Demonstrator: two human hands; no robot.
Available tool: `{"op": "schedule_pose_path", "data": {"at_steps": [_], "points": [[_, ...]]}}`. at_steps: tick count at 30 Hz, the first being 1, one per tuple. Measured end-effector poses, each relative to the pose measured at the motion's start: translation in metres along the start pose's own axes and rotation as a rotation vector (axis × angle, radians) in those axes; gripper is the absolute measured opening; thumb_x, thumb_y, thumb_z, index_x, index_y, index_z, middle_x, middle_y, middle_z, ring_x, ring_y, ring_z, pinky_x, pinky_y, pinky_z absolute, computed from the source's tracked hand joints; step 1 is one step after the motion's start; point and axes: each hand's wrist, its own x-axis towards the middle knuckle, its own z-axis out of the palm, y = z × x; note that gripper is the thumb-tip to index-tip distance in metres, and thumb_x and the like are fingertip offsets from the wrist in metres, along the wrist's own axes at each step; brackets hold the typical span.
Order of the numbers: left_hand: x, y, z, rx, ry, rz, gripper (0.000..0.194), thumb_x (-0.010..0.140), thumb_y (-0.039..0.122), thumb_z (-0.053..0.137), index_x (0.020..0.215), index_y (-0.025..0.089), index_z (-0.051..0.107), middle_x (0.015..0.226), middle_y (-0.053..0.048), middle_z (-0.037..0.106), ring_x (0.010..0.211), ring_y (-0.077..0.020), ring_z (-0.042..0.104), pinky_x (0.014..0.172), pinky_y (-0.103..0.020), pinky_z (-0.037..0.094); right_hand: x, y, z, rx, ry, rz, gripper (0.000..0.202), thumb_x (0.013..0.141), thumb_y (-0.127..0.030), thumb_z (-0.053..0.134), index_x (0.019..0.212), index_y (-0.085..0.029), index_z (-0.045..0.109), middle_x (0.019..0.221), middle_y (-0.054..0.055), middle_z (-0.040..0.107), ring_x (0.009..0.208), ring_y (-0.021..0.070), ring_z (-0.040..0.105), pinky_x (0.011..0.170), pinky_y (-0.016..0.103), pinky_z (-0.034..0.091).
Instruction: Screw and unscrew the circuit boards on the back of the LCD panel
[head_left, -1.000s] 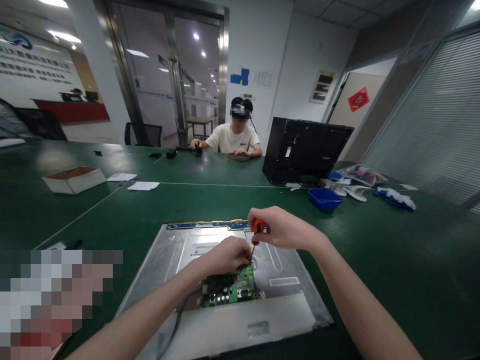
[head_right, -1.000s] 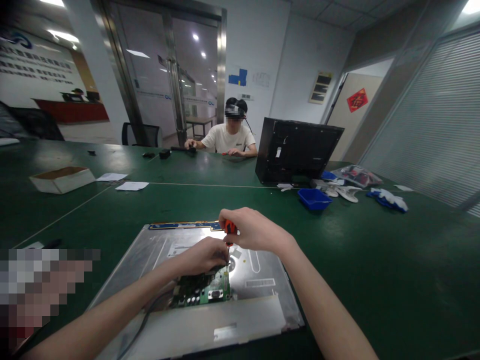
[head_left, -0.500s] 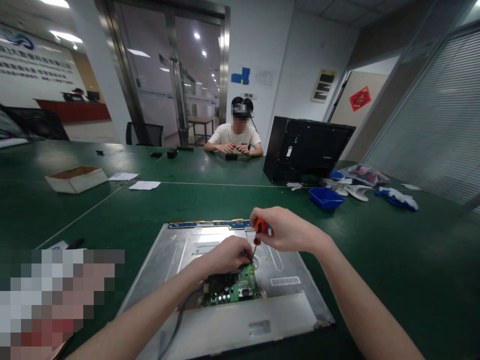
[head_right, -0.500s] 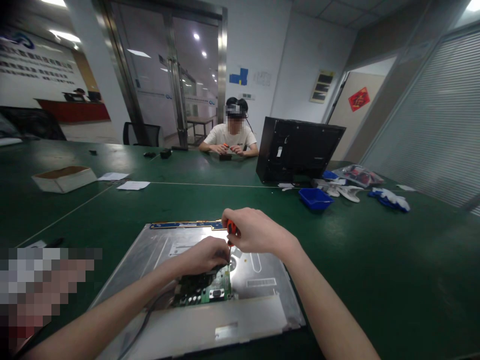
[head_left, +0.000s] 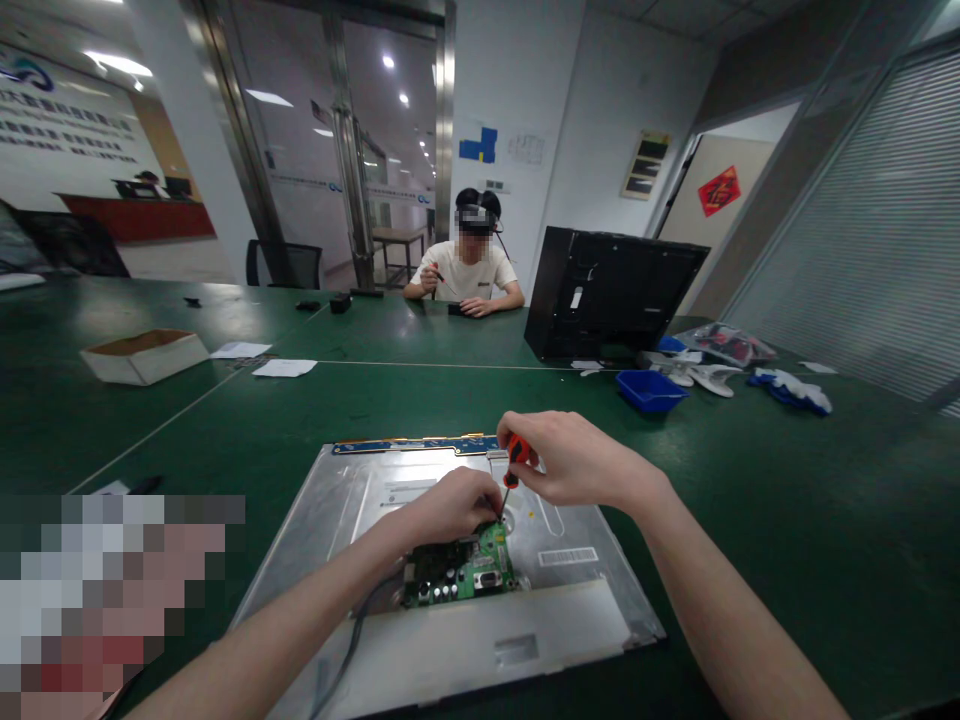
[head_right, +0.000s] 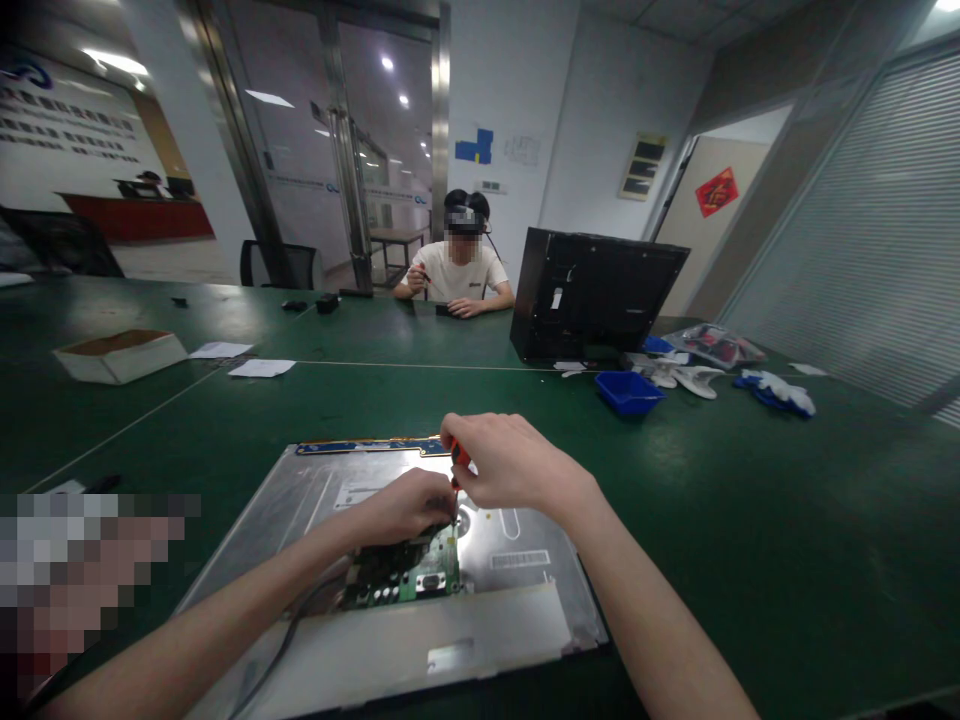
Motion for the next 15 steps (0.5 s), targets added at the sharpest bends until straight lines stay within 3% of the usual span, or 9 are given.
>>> {"op": "schedule_pose_path", "data": {"at_steps": [5,9,15], "points": [[0.0003,0.0015,-0.0005,0.013,0.0,-0.009,0.017,0.073,0.005,0.058,0.078,0.016,0.07,0.078,-0.002,0.07,0.074,-0.0164,0.062,0.066,-0.021,0.04,0.0044,0.0002,0.0049,-0.104,0.018,0.029,0.012,0.083,-0.029,0.058,0.093,-0.023,0.055,0.08,0.0,0.066,0.071,0.0142,0.057,0.057,0.025,0.026],[-0.0002,0.0027,-0.0014,0.025,0.002,-0.009,0.017,0.073,0.005,0.057,0.079,0.015,0.07,0.08,-0.003,0.07,0.074,-0.0164,0.062,0.065,-0.021,0.04,0.0031,0.0004,0.0042,-0.151,0.021,0.037,0.018,0.084,-0.039,0.059,0.087,-0.022,0.055,0.078,0.001,0.066,0.07,0.0157,0.058,0.056,0.026,0.024],[0.0008,0.0022,-0.0006,0.004,0.01,-0.004,0.019,0.071,0.005,0.057,0.078,0.016,0.071,0.077,-0.001,0.07,0.073,-0.0163,0.062,0.067,-0.022,0.04,-0.0026,-0.0014,-0.0014,-0.018,-0.005,-0.027,0.018,0.079,-0.02,0.057,0.097,-0.022,0.054,0.089,0.0,0.066,0.078,0.015,0.059,0.059,0.026,0.029]]}}
